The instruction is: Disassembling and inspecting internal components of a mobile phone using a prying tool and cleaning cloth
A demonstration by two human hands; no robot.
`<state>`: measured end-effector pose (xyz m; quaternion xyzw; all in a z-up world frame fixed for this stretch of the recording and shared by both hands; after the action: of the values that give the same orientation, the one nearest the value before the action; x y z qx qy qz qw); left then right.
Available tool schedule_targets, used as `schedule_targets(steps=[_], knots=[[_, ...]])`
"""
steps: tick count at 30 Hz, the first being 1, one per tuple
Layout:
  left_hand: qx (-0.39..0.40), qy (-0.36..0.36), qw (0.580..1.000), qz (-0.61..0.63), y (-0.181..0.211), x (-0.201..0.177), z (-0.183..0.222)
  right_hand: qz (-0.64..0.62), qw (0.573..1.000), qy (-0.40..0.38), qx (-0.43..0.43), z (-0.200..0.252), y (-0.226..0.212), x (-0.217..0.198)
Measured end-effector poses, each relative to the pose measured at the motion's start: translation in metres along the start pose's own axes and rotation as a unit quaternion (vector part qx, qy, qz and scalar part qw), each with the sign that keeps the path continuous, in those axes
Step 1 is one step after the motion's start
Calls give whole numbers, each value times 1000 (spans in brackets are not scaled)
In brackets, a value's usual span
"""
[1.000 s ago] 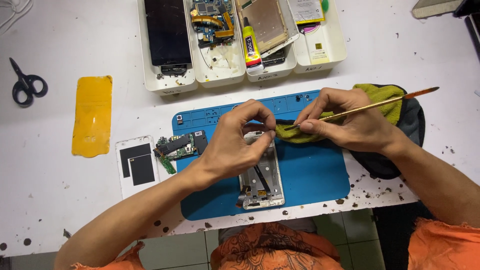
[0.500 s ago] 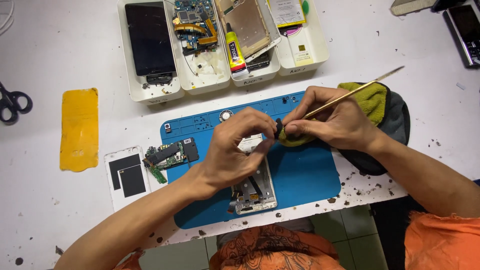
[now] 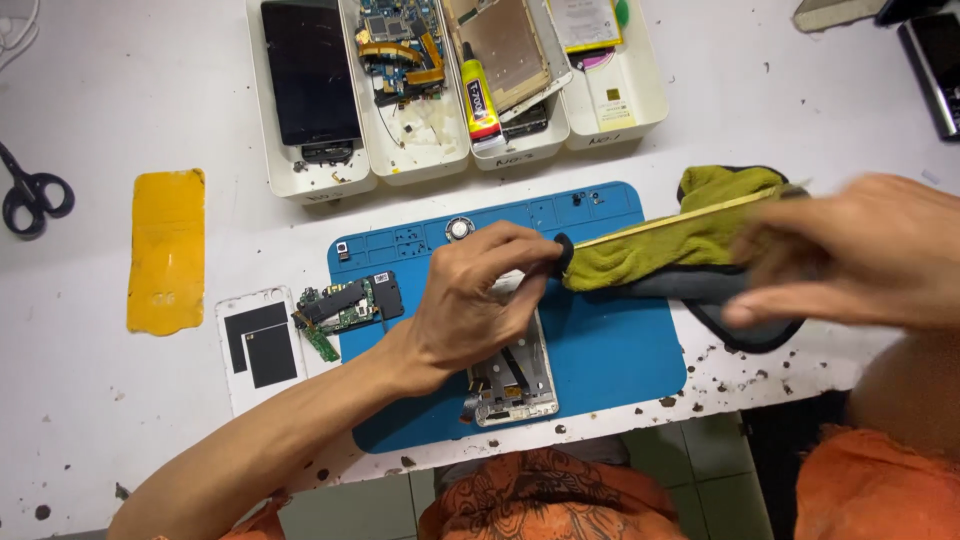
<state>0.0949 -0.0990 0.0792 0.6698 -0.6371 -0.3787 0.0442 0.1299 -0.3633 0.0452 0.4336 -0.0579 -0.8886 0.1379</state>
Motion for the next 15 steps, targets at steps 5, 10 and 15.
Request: schedule_targets(steps=[5,10,15], knots=[[3,-17,1000,14,2,6,5,-246,915,311,-72,73,-29,-49],[13,-10,999,30,8,9,3,-172,888,283,-320,38,-139,-52],[-37,37,997,55,4,-7,3,-297,792,297,-443,32,-144,-43]])
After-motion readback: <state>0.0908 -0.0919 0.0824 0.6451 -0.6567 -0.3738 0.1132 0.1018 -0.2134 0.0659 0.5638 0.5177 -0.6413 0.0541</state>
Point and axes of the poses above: each hand's wrist, its own z-axis away from the middle knuckle, its own x-axis out of the palm, y = z × x, the point moved 10 cm from there along -z, towards the middle knuckle, and after that the axes turned 11 degrees about x, right-handed, at the moved point
